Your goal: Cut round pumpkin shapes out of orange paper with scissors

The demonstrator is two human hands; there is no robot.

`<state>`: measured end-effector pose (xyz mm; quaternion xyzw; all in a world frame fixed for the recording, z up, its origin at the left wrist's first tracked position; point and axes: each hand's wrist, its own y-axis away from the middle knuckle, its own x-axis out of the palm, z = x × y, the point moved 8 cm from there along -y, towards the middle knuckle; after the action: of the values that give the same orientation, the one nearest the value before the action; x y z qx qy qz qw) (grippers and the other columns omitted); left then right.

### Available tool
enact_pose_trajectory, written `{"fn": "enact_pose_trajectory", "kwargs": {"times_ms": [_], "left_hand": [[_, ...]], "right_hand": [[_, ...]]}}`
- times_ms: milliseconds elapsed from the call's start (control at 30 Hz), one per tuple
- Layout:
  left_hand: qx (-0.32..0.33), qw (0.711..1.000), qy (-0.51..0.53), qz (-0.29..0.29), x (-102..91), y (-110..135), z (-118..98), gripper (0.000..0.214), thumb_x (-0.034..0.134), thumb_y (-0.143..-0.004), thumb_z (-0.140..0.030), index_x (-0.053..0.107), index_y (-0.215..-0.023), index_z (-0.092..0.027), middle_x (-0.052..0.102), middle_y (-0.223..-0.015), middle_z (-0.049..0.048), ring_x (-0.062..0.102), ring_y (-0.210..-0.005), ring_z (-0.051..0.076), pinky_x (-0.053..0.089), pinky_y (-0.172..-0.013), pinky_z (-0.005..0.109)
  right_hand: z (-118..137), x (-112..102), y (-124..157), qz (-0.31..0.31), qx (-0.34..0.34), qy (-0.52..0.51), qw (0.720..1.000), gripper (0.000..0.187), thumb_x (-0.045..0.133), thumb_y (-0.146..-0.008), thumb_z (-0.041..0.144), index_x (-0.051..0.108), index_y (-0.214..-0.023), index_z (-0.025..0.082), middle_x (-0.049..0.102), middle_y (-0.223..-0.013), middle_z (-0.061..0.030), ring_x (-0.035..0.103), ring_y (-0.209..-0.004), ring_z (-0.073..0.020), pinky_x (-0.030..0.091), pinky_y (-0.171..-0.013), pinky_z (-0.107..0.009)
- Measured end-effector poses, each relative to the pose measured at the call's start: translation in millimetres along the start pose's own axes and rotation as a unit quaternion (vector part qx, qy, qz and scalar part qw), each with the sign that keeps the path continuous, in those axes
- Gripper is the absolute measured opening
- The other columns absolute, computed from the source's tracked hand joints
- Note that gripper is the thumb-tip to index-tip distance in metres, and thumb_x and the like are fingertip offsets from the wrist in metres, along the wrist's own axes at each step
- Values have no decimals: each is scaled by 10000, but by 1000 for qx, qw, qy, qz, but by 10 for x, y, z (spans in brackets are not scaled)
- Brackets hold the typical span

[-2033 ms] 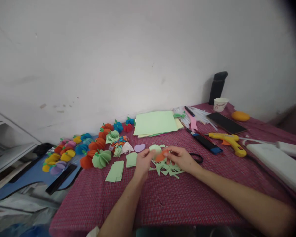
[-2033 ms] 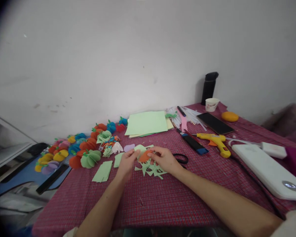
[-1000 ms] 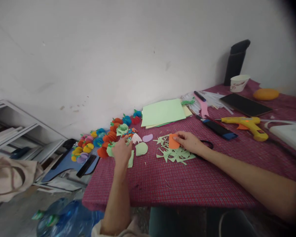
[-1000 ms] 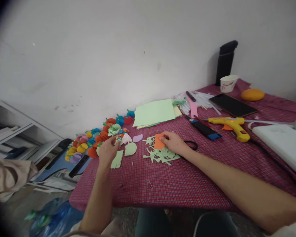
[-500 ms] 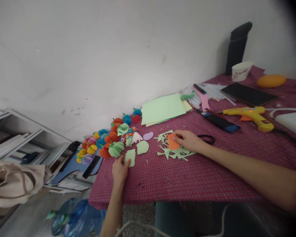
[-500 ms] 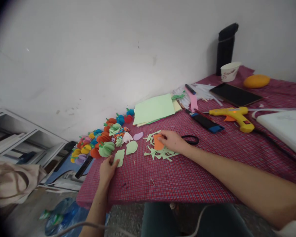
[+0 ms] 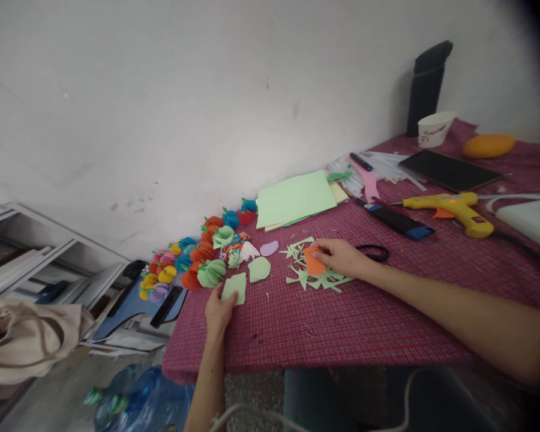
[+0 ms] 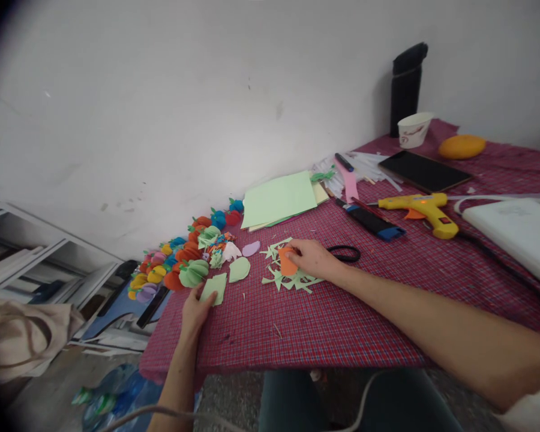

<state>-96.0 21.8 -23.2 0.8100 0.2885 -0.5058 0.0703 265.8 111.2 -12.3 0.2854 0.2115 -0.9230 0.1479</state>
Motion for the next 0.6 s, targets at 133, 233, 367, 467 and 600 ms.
{"fn": "enact_pose_trajectory", "kwargs": {"times_ms": [133,233,367,467,600], "left_hand": [[11,997,67,-25,-21,47,-6,495,611,-615,-350,531,-1071,-175,637,-953,72,597,-797,172,436,-702,271],[15,992,115,-54,-100,92,10,351,589,-613,-375,613,-893,-164,656,-778,46,596,-696,171,441,-646,272],[-10,980,172,-99,-311,162,41,308,572,-615,-409,617,-744,-133,631,-644,40,573,-617,170,436,-576,268],[-24,939,325,-109,-447,241,-66,285,624,-580,-376,609,-744,-142,630,-676,7,556,-626,142,434,-586,247],[-32,875,482,17,-220,334,-584,251,657,-581,-328,578,-754,-164,610,-646,-37,534,-553,88,414,-547,202]], "right_hand": [[12,10,1,7,-5,0,1000,177,429,-755,265,577,-726,171,548,-595,1,455,-538,-120,272,-489,-215],[22,0,2,5,-5,-8,1000,188,426,-760,272,581,-732,170,561,-611,-5,461,-546,-123,276,-494,-217],[34,-60,-11,-15,2,-32,999,194,429,-762,279,573,-704,163,535,-585,0,444,-531,-117,276,-485,-216],[54,-128,-32,-38,5,-64,997,215,427,-767,293,556,-657,160,506,-567,9,435,-531,-110,288,-484,-212],[29,-128,-38,-18,66,-223,972,195,465,-753,328,560,-713,162,473,-525,34,388,-439,-80,279,-427,-201]]}}
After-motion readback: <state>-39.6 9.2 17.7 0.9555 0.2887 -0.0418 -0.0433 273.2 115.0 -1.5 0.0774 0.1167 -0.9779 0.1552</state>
